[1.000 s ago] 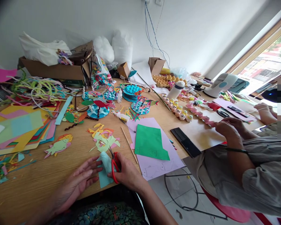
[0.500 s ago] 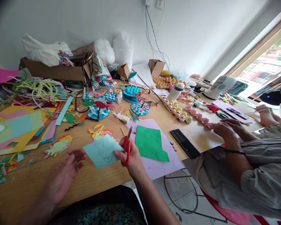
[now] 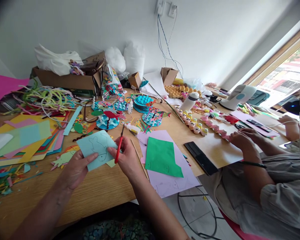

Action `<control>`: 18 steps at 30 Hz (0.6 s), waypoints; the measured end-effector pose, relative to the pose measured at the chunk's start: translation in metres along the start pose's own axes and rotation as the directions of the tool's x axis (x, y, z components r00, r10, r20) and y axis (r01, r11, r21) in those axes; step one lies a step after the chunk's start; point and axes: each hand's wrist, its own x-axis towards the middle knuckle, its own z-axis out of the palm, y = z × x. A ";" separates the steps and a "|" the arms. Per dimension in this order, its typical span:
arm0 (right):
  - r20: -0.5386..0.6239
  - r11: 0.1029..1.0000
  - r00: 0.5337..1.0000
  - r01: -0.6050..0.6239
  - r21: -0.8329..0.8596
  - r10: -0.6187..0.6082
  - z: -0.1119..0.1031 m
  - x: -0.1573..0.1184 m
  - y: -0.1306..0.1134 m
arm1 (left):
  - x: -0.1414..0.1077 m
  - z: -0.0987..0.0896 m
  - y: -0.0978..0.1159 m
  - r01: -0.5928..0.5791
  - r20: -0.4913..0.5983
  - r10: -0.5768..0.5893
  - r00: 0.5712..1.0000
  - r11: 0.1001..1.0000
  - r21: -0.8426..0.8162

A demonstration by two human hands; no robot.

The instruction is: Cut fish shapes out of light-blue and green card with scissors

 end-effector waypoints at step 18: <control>-0.103 0.998 0.992 0.069 -0.010 -0.070 0.003 0.009 -0.003 | 0.002 -0.007 0.018 -0.007 -0.094 0.014 0.995 0.997 0.077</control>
